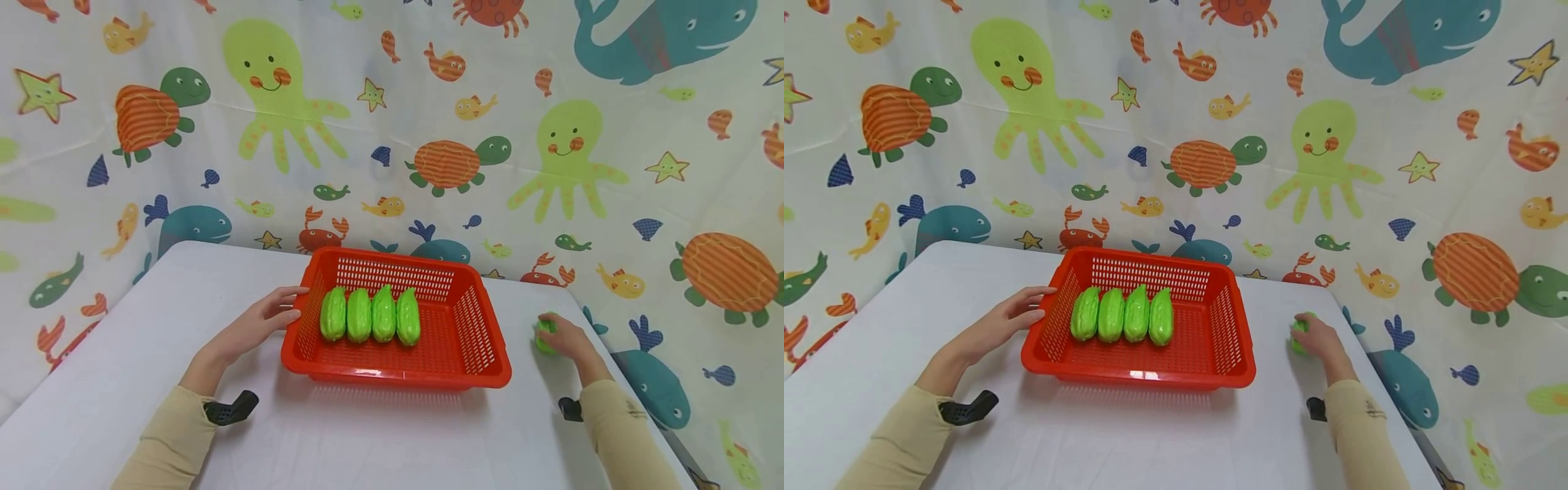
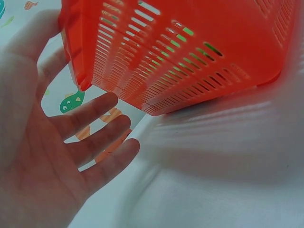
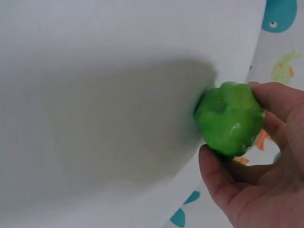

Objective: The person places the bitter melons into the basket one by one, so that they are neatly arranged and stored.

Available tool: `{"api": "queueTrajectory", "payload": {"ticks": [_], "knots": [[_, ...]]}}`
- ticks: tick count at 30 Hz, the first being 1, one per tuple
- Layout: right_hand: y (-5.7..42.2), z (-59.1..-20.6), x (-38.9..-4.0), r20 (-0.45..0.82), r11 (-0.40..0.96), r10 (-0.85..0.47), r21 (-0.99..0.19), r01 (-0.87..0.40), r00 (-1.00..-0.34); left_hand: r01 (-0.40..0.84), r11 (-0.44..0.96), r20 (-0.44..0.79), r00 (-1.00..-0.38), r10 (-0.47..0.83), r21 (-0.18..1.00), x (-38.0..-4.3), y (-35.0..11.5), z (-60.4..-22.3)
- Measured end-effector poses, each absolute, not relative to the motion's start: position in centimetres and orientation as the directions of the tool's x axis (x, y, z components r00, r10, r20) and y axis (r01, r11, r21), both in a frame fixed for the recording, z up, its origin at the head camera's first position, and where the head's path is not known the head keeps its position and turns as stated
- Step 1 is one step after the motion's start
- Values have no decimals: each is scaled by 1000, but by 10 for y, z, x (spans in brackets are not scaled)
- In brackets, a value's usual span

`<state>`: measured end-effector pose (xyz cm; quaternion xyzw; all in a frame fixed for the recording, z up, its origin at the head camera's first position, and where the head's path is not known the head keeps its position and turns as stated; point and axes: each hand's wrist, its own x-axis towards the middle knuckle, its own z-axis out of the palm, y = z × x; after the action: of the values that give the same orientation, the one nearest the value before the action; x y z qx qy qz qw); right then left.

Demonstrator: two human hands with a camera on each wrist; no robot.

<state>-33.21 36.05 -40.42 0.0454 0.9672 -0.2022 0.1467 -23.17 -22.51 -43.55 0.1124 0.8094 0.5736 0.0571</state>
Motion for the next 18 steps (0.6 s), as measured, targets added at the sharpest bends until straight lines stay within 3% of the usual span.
{"api": "queueTrajectory", "payload": {"ticks": [9, 18], "knots": [[342, -381, -328, -194, 828, -69, -559, 52, -979, 106, 314, 26, -969, 247, 943, -232, -225, -436], [308, -349, -323, -105, 745, -163, -666, -52, -981, 103, 315, 23, -968, 249, 943, -232, -225, -434]]}}
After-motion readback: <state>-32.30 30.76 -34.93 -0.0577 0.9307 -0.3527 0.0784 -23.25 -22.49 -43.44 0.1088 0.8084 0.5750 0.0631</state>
